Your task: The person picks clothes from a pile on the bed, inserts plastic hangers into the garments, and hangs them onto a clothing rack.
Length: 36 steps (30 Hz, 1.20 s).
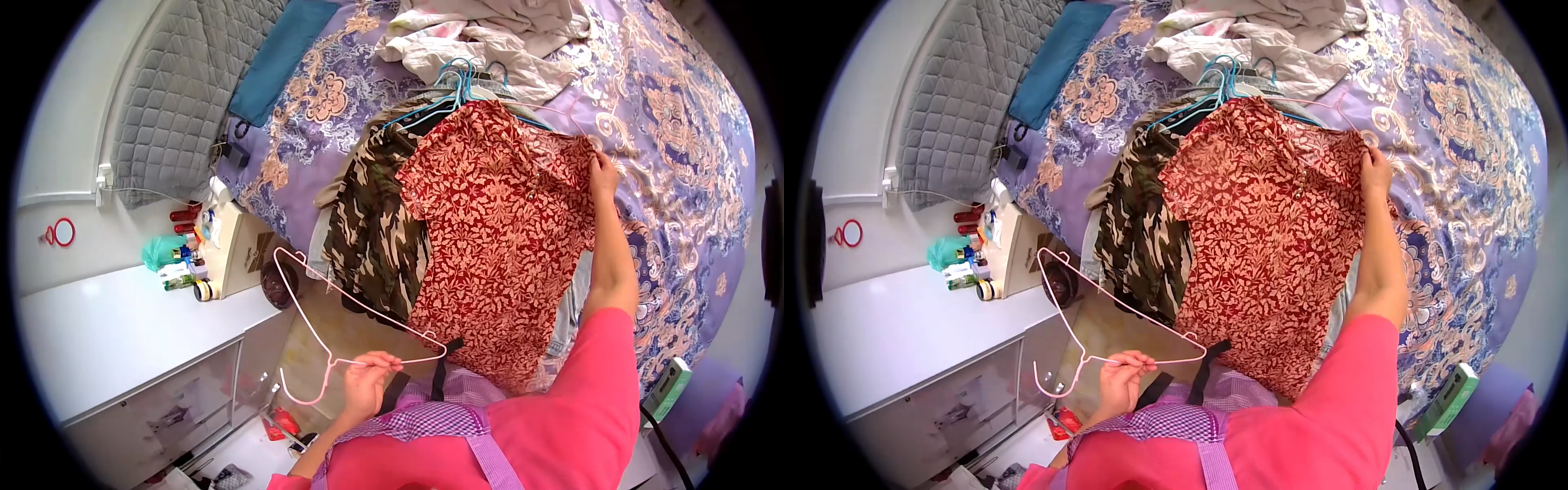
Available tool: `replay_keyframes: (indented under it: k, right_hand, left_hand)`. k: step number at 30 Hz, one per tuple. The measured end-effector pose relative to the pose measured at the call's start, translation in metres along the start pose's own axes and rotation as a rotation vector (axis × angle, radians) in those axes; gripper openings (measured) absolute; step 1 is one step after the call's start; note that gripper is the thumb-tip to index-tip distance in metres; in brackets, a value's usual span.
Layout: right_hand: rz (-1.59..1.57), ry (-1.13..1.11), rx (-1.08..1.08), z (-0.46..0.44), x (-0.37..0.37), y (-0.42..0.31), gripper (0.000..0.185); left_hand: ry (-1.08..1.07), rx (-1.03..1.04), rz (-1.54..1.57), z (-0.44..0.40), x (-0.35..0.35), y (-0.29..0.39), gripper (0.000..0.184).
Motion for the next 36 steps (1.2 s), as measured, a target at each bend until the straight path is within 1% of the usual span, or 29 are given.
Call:
replay_keyframes:
  k: [2,5,8,12,14,15,16,18,20,22,24,27,30,31,34,36]
  right_hand:
    - [-0.204,0.027,-0.064,0.015,-0.019,0.003,0.027]
    - [-0.417,0.054,-0.130,0.048,-0.055,-0.019,0.024]
    - [-0.682,-0.124,-0.089,0.084,-0.090,-0.049,0.021]
    - [-0.662,-0.155,-0.240,0.126,-0.136,-0.112,0.018]
    - [-0.726,-0.191,-0.259,0.141,-0.157,-0.142,0.017]
    - [-0.759,-0.216,-0.279,0.150,-0.172,-0.162,0.017]
    - [-0.791,-0.247,-0.298,0.159,-0.184,-0.180,0.018]
    - [-0.804,-0.278,-0.428,0.178,-0.213,-0.221,0.018]
    - [-0.868,-0.304,-0.517,0.202,-0.233,-0.260,0.017]
    - [-0.888,-0.372,-0.615,0.227,-0.247,-0.285,0.020]
    - [-0.911,-0.418,-0.701,0.258,-0.259,-0.318,0.020]
    - [-0.926,-0.472,-0.822,0.320,-0.272,-0.373,0.019]
    - [-0.910,-0.618,-0.899,0.391,-0.281,-0.429,0.018]
    - [-0.950,-0.617,-0.930,0.417,-0.281,-0.446,0.018]
    - [-0.874,-0.720,-0.937,0.475,-0.273,-0.476,0.018]
    - [-0.945,-0.733,-0.881,0.518,-0.263,-0.493,0.018]
  left_hand:
    - [-0.015,-0.005,0.028,0.005,0.001,0.001,0.012]
    - [-0.034,0.005,0.051,0.015,0.000,0.008,0.012]
    - [-0.046,0.042,0.066,0.031,-0.003,0.016,0.012]
    - [-0.077,0.106,0.108,0.054,-0.017,0.019,0.011]
    - [-0.089,0.134,0.161,0.068,-0.023,0.020,0.012]
    - [-0.105,0.155,0.117,0.074,-0.029,0.020,0.015]
    - [-0.109,0.190,0.142,0.080,-0.033,0.022,0.016]
    - [-0.103,0.259,0.189,0.094,-0.042,0.033,0.021]
    - [-0.142,0.348,0.230,0.110,-0.059,0.054,0.026]
    - [-0.171,0.481,0.262,0.126,-0.082,0.076,0.029]
    - [-0.141,0.626,0.194,0.155,-0.101,0.099,0.032]
    - [-0.082,0.691,0.210,0.211,-0.136,0.116,0.032]
    - [-0.063,0.699,0.169,0.263,-0.184,0.105,0.029]
    - [-0.098,0.721,0.170,0.274,-0.207,0.096,0.021]
    - [0.001,0.803,0.190,0.314,-0.264,0.071,0.017]
    - [-0.001,0.800,0.225,0.348,-0.292,0.060,0.015]
Point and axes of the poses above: each hand's wrist, its own z-axis away from the middle knuckle, its own x-axis out of the palm, y = z × x, the point moved 2 cm from there along -z, towards the middle knuckle, and after that the axes turned 9 degrees about -x, right-handed, at the moved point
